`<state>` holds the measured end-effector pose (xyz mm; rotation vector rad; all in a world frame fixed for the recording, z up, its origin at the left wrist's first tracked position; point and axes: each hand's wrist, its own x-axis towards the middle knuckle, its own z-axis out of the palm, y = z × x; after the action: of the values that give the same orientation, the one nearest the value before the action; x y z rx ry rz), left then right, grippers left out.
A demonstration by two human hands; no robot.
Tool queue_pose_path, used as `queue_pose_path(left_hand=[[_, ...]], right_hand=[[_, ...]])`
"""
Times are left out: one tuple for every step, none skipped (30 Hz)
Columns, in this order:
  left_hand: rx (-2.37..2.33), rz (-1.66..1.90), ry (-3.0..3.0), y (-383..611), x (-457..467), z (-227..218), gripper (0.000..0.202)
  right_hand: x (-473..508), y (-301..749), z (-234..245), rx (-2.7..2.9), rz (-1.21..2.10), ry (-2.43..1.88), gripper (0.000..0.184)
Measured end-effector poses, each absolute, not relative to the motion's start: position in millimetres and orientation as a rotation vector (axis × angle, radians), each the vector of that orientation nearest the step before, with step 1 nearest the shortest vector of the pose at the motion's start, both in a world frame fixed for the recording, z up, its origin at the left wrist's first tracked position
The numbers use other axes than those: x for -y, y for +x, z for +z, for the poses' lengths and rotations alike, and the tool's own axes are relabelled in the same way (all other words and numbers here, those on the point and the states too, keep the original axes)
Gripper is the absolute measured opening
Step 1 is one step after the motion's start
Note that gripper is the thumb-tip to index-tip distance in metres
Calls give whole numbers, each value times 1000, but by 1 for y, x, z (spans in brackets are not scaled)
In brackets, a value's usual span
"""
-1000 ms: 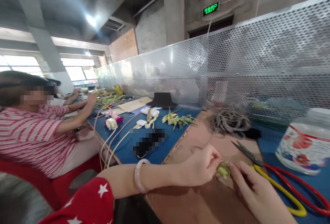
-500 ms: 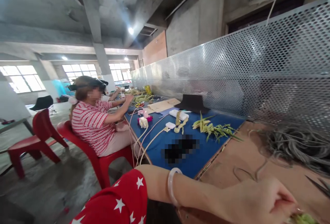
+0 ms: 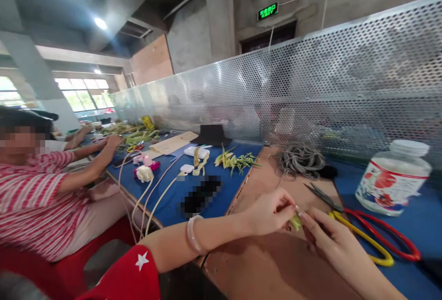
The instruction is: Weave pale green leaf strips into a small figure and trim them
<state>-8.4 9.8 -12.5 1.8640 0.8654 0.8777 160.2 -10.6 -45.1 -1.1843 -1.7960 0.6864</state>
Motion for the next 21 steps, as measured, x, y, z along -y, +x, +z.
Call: queue_pose_path(left_hand=[[-815, 881, 1766, -8, -11, -12, 22], [-770, 880, 1680, -8, -13, -12, 23], [-739, 869, 1628, -9, -14, -11, 24], [-719, 840, 1609, -9, -15, -10, 24], [-702, 816, 1611, -10, -16, -9, 23], [-693, 800, 1623, -10, -17, -9, 22], [-689, 794, 1633, -10, -17, -8, 22], [-689, 796, 1640, -10, -17, -8, 21], [-699, 799, 1645, -10, -17, -8, 21], [-718, 803, 1651, -9, -17, -8, 20], [-744, 811, 1665, -7, -16, -8, 19], [-778, 820, 1684, -6, -14, -7, 18], [-819, 834, 1714, -5, -12, -6, 18], [-861, 851, 1756, -4, -10, -5, 18], [-905, 856, 1808, -4, -9, -3, 19], [-953, 862, 1877, -4, -7, -2, 21], [-997, 864, 1954, -5, -6, 0, 22], [-1040, 866, 2022, -6, -4, 2, 23], [-1074, 879, 2075, -7, -4, 4, 23], [-1094, 881, 2114, -8, -3, 5, 23], [-1104, 886, 2147, -9, -3, 6, 23]], right_hand=[[13, 157, -40, 1806, 810, -1182, 38], [15, 155, -35, 1787, 857, -1180, 38], [17, 153, -32, 1776, 877, -1172, 37], [18, 151, -30, 1773, 883, -1166, 36], [19, 151, -29, 1770, 885, -1164, 36], [20, 150, -29, 1767, 891, -1165, 36], [21, 150, -29, 1755, 898, -1165, 36], [21, 150, -30, 1741, 897, -1165, 36], [22, 150, -31, 1729, 889, -1161, 36], [23, 150, -32, 1721, 876, -1157, 35], [23, 150, -32, 1722, 858, -1155, 35], [24, 150, -32, 1727, 837, -1157, 36], [25, 150, -32, 1733, 817, -1164, 37], [26, 150, -31, 1740, 800, -1171, 37], [26, 150, -30, 1742, 780, -1178, 37], [27, 149, -29, 1740, 757, -1182, 37], [27, 149, -27, 1740, 733, -1184, 38], [28, 149, -25, 1738, 705, -1186, 38], [28, 149, -24, 1741, 679, -1187, 38], [28, 149, -23, 1741, 659, -1186, 38], [28, 149, -22, 1735, 643, -1182, 38]])
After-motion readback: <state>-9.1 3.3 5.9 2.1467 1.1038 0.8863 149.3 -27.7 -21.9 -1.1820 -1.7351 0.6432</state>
